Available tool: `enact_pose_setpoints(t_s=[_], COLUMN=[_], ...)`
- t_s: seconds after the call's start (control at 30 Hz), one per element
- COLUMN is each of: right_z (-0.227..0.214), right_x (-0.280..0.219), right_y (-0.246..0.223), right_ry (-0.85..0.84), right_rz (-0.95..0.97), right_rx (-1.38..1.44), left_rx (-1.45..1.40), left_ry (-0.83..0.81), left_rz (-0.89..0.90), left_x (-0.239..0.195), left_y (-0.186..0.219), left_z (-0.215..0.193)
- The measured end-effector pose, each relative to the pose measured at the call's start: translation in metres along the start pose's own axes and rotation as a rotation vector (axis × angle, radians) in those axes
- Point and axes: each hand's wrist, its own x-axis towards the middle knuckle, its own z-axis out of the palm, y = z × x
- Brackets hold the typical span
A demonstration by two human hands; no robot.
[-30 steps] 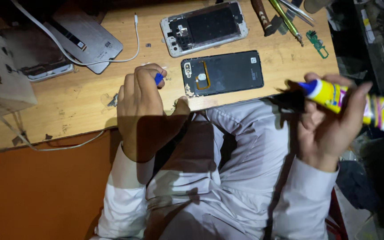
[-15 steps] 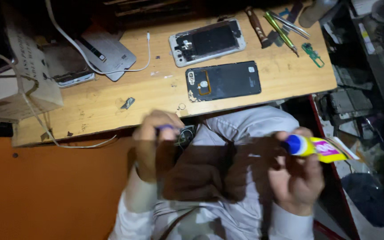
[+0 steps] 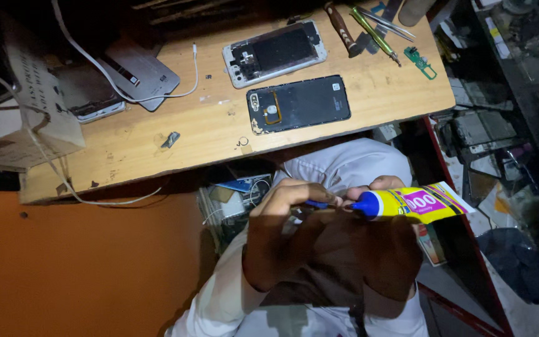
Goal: The person cleans the back cover of a smartphone with a cloth, applies glue around the edges, and reattaches the back cover to the phone body. They then use a screwdriver to secure the cover.
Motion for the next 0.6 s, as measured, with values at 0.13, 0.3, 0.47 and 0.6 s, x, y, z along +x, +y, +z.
enact_pose_setpoints(t_s=[0.13, 0.3, 0.47, 0.6], right_z=[-0.0026, -0.0046, -0.0032, -0.0001], right_x=[-0.0025, -0.0011, -0.0014, -0.0007], right_y=[-0.0008, -0.0026, -0.0041, -0.0047], right_ry=[0.008, -0.005, 0.004, 0.043], right_rz=[0.000, -0.008, 0.005, 0.021], right_rx=[-0.042, -0.075, -0.111, -0.136], left_rx=[-0.008, 0.058, 0.046, 0.072], left_ry=[-0.030, -0.059, -0.066, -0.059], left_rz=[-0.058, -0.025, -0.001, 0.014], left_x=[0.0002, 0.0025, 0.0049, 0.0046], left_y=[0.0033, 0.0053, 0.0040, 0.0037], left_z=[-0.0004, -0.0037, -0.0041, -0.0052])
